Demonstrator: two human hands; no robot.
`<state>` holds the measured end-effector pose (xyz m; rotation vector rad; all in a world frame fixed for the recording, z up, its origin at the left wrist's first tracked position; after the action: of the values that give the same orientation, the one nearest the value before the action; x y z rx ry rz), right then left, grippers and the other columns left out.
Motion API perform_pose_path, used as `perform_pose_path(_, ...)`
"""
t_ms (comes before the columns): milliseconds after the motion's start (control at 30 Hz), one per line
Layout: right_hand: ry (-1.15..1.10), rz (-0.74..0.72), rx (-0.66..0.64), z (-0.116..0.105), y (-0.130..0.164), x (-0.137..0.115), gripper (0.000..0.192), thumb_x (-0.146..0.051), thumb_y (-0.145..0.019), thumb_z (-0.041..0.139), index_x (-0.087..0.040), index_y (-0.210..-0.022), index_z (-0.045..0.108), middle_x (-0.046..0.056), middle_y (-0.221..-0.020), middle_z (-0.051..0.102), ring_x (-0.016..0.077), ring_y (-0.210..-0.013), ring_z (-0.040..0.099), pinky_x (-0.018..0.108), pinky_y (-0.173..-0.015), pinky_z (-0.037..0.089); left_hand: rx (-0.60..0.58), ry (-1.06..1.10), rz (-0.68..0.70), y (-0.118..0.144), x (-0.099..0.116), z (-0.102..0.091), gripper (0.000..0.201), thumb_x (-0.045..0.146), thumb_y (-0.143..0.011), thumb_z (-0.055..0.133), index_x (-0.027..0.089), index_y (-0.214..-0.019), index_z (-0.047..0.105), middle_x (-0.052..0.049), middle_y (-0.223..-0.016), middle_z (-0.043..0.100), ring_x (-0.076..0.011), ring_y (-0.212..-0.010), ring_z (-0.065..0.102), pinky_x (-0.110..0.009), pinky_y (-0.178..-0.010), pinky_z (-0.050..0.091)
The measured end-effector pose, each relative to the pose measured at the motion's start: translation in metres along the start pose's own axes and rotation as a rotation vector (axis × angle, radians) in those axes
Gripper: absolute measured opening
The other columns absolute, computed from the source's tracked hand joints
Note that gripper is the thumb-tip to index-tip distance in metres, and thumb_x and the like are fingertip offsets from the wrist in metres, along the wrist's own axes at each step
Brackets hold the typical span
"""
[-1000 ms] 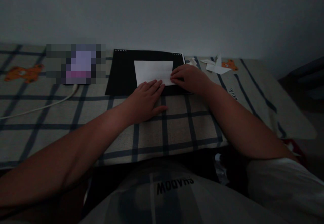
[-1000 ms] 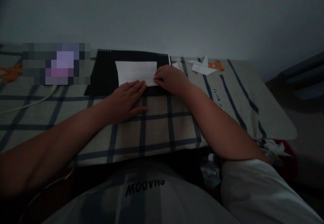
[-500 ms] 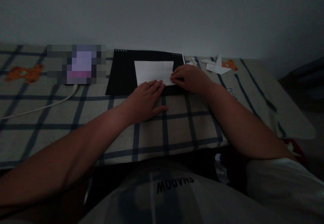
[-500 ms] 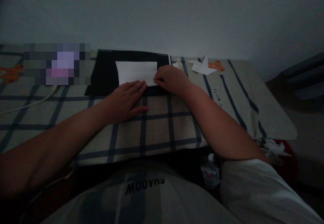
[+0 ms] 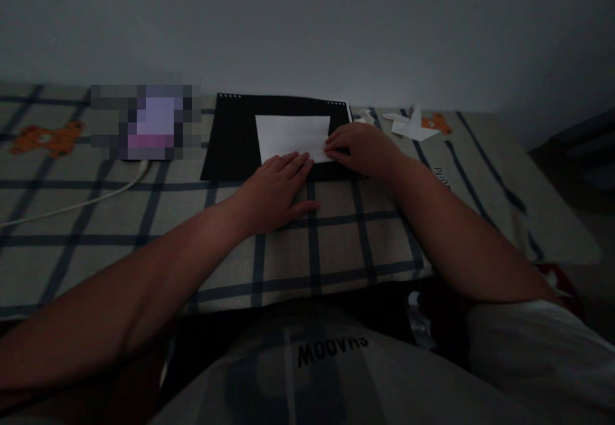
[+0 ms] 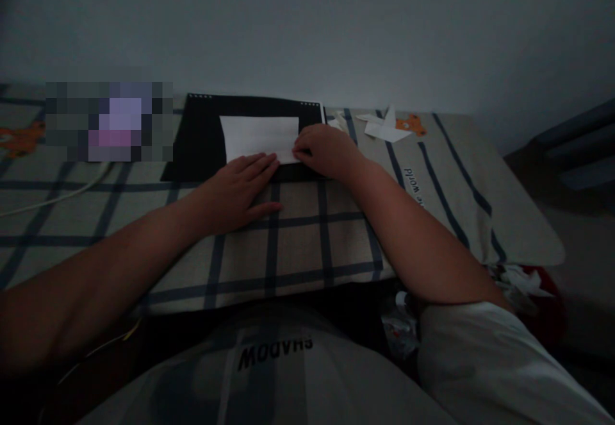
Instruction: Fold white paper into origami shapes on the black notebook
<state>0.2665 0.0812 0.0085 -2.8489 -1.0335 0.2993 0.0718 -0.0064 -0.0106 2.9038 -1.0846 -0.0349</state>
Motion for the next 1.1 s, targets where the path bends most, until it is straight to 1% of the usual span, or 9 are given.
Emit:
perform_pose_path(200,0.003,-0.008,0.003,0.0002,-0.0005,0.0012,0.031,-0.029,-0.111,0.065,-0.029,-0.125,0.093,0.008,-0.132,0.090,0.0343,-0.129,0.080,0.053,-0.114,0.060,-0.012,-0.007,-0.007,0.0002,-0.0005,-0.0002,0.088,0.063,-0.122,0.042,0.001,-0.184,0.033,-0.026,-0.192,0.035,-0.0392,-0.181,0.033,-0.053,-0.147,0.027)
perform_pose_path(367,0.000,-0.011,-0.002,0.0001,-0.0006,0.0012,0.032,-0.030,-0.112,0.063,-0.027,-0.124,0.093,0.010,-0.133,0.089,0.0344,-0.127,0.080,0.052,-0.114,0.060,0.008,0.003,0.008,0.0002,-0.0008,-0.0001,0.089,0.064,-0.121,0.043,0.001,-0.184,0.034,-0.027,-0.192,0.036,-0.0400,-0.181,0.033,-0.053,-0.147,0.027)
perform_pose_path(500,0.010,-0.021,-0.008,0.0007,-0.0005,0.0013,0.034,-0.031,-0.112,0.061,-0.029,-0.124,0.092,0.008,-0.133,0.089,0.0326,-0.128,0.078,0.051,-0.112,0.060,0.008,0.006,-0.005,0.0000,-0.0017,0.0001,0.089,0.064,-0.121,0.042,0.002,-0.184,0.034,-0.026,-0.192,0.035,-0.0398,-0.181,0.033,-0.053,-0.147,0.027)
perform_pose_path(700,0.000,-0.008,-0.012,0.0004,-0.0003,0.0008,0.036,-0.030,-0.111,0.061,-0.029,-0.131,0.091,0.010,-0.136,0.089,0.0361,-0.130,0.078,0.058,-0.118,0.059,-0.016,0.015,-0.008,-0.0001,-0.0015,-0.0008,0.091,0.064,-0.121,0.043,0.000,-0.185,0.032,-0.026,-0.193,0.032,-0.0401,-0.182,0.030,-0.052,-0.148,0.024)
perform_pose_path(867,-0.001,0.013,-0.007,-0.0013,0.0005,-0.0007,0.034,-0.029,-0.109,0.062,-0.027,-0.125,0.093,0.010,-0.135,0.089,0.0359,-0.133,0.078,0.056,-0.118,0.059,0.016,0.029,0.001,0.0002,-0.0016,-0.0014,0.089,0.063,-0.121,0.045,0.001,-0.184,0.034,-0.026,-0.192,0.035,-0.0392,-0.181,0.032,-0.053,-0.148,0.026)
perform_pose_path(967,-0.008,0.012,0.006,-0.0022,0.0011,-0.0006,0.033,-0.032,-0.110,0.062,-0.029,-0.122,0.093,0.008,-0.133,0.089,0.0355,-0.132,0.077,0.055,-0.115,0.059,0.011,0.028,-0.007,0.0003,-0.0018,-0.0017,0.089,0.062,-0.121,0.046,0.000,-0.184,0.035,-0.026,-0.192,0.035,-0.0385,-0.181,0.032,-0.051,-0.148,0.025)
perform_pose_path(1100,-0.023,-0.002,0.005,-0.0033,0.0011,-0.0007,0.033,-0.033,-0.109,0.064,-0.032,-0.126,0.093,0.007,-0.131,0.090,0.0347,-0.129,0.078,0.056,-0.115,0.060,-0.003,0.023,-0.012,0.0006,-0.0010,-0.0034,0.089,0.062,-0.121,0.046,0.000,-0.183,0.035,-0.026,-0.192,0.035,-0.0378,-0.181,0.032,-0.050,-0.148,0.025)
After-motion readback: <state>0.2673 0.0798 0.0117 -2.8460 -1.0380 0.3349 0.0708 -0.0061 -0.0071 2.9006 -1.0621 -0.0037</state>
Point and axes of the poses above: each hand's wrist, its own y-axis away from the middle knuckle, its own z-axis out of the palm, x = y × z, the point moved 5 cm from there along -y, towards the middle knuckle
